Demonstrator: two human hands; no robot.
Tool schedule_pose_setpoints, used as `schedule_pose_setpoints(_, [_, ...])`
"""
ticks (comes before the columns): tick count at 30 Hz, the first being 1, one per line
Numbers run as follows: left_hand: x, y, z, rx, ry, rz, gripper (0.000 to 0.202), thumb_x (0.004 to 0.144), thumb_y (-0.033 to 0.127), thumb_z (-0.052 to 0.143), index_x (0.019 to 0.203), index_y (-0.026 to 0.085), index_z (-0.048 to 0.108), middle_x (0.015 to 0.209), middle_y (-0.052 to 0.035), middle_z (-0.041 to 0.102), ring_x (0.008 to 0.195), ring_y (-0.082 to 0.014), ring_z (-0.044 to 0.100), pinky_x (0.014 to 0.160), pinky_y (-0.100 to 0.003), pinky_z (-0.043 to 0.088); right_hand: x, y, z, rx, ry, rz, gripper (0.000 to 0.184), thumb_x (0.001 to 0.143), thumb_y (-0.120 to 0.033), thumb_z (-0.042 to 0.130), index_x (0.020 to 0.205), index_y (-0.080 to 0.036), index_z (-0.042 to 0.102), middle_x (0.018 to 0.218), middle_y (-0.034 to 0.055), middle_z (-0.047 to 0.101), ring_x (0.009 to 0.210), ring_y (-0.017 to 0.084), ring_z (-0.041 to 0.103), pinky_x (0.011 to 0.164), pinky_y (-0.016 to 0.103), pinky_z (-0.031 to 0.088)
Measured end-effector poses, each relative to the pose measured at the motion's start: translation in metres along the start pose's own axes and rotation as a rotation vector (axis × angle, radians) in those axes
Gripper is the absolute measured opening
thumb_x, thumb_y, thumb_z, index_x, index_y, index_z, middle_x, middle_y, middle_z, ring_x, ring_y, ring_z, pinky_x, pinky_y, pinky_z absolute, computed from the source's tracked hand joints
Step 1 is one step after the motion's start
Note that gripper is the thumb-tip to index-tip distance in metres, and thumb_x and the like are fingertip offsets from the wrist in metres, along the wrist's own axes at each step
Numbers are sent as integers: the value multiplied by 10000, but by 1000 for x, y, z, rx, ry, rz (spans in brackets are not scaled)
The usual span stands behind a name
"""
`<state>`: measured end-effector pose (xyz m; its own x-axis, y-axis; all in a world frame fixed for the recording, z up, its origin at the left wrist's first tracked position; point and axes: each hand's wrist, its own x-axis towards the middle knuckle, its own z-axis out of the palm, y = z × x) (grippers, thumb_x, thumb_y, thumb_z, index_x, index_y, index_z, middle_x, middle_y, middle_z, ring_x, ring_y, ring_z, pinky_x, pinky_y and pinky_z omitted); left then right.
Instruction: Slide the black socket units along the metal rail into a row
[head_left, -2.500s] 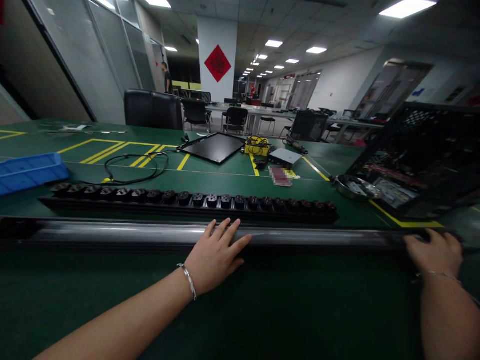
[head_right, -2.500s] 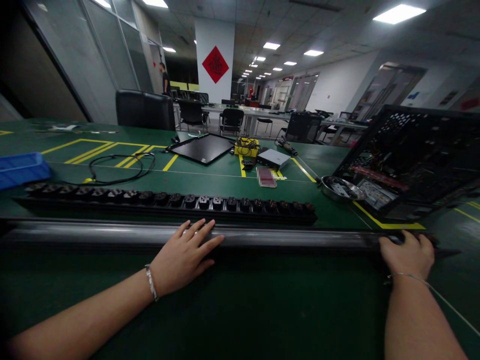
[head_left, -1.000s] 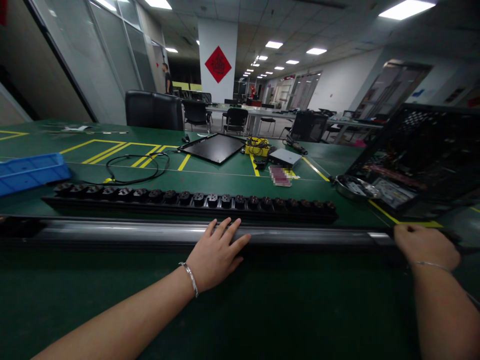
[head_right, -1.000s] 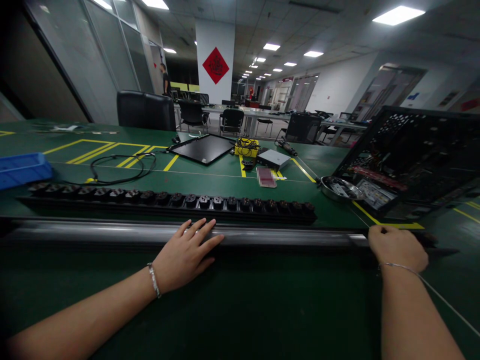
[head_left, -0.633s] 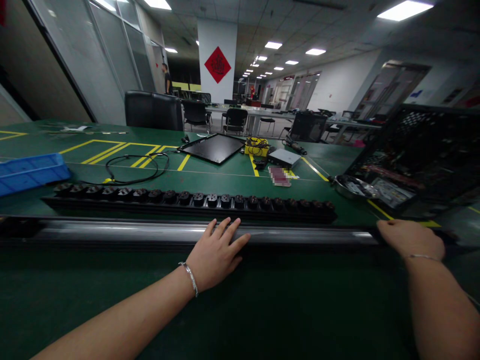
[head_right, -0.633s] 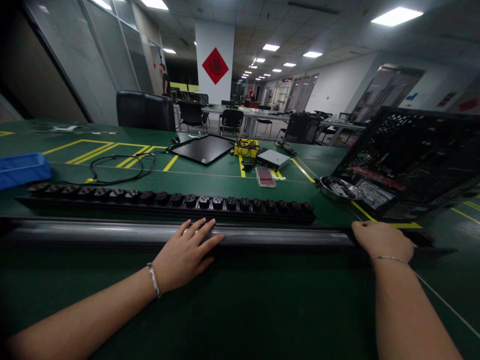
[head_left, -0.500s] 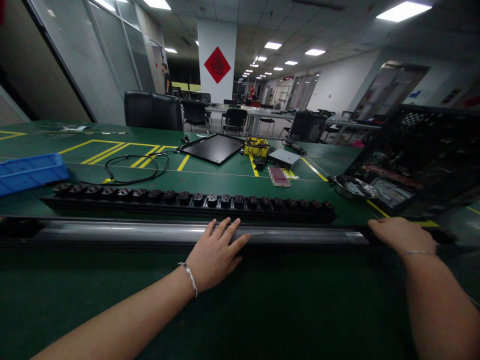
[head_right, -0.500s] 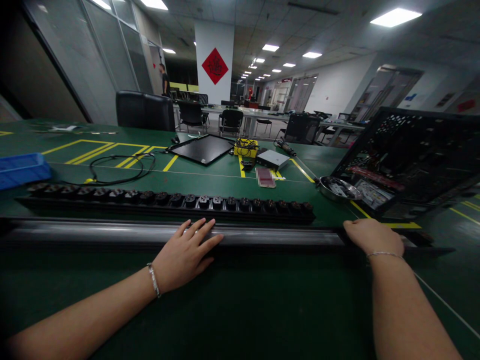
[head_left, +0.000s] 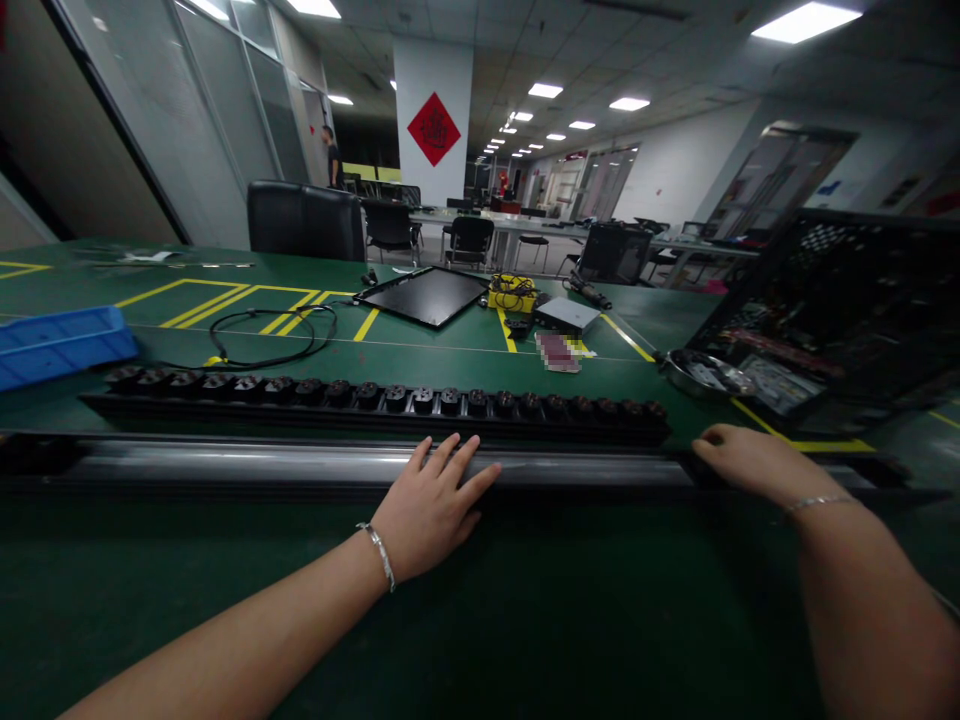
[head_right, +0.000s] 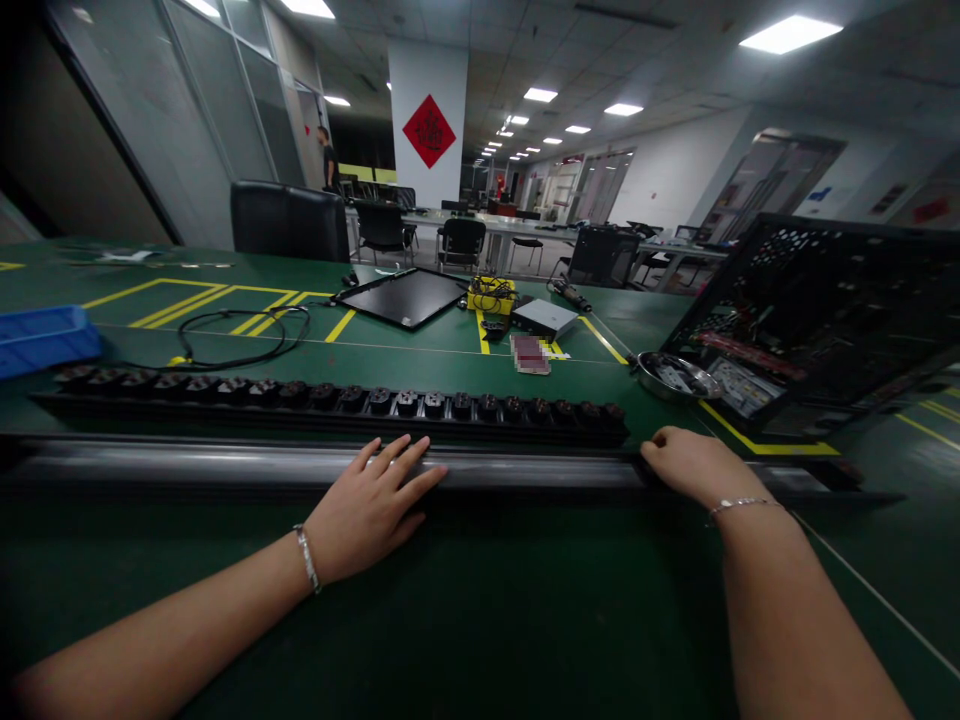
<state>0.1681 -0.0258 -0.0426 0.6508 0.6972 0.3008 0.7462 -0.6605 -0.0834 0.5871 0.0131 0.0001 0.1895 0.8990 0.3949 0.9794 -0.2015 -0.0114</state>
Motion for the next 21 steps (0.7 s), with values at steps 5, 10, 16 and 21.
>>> schedule_pose_setpoints(5, [0,1,-2,7,-1,-5,543,842,394,518,1354,312,358,1450,-98,348,1302,-314,346,1035,-530,296,-8,-40,-30,-31,-398,82,283,786,-341,496,870,-139,675,737,118,646,610,215,582,574,298,393])
schedule_pose_setpoints(10, [0,2,-2,14,6,-10,558,837,411,519,1358,297,356,1452,-89,352,1307,-301,344,1041,-511,301,-18,-71,-48,-34,-541,68,340,846,-349,434,1059,-152,611,930,92,657,799,227,608,705,300,420])
schedule_pose_setpoints(16, [0,1,-1,20,9,-10,581,843,416,505,1376,262,333,1452,-93,352,1317,-294,329,1047,-497,296,-26,-95,-58,41,-579,-14,334,845,-351,413,1068,-180,595,955,60,654,813,202,612,730,290,432])
schedule_pose_setpoints(21, [0,1,2,3,15,-9,592,848,412,496,1387,248,317,1457,-100,343,1321,-298,320,1050,-507,288,-35,-108,-57,150,-514,-128,303,827,-371,421,1018,-203,587,954,36,646,816,183,608,710,272,434])
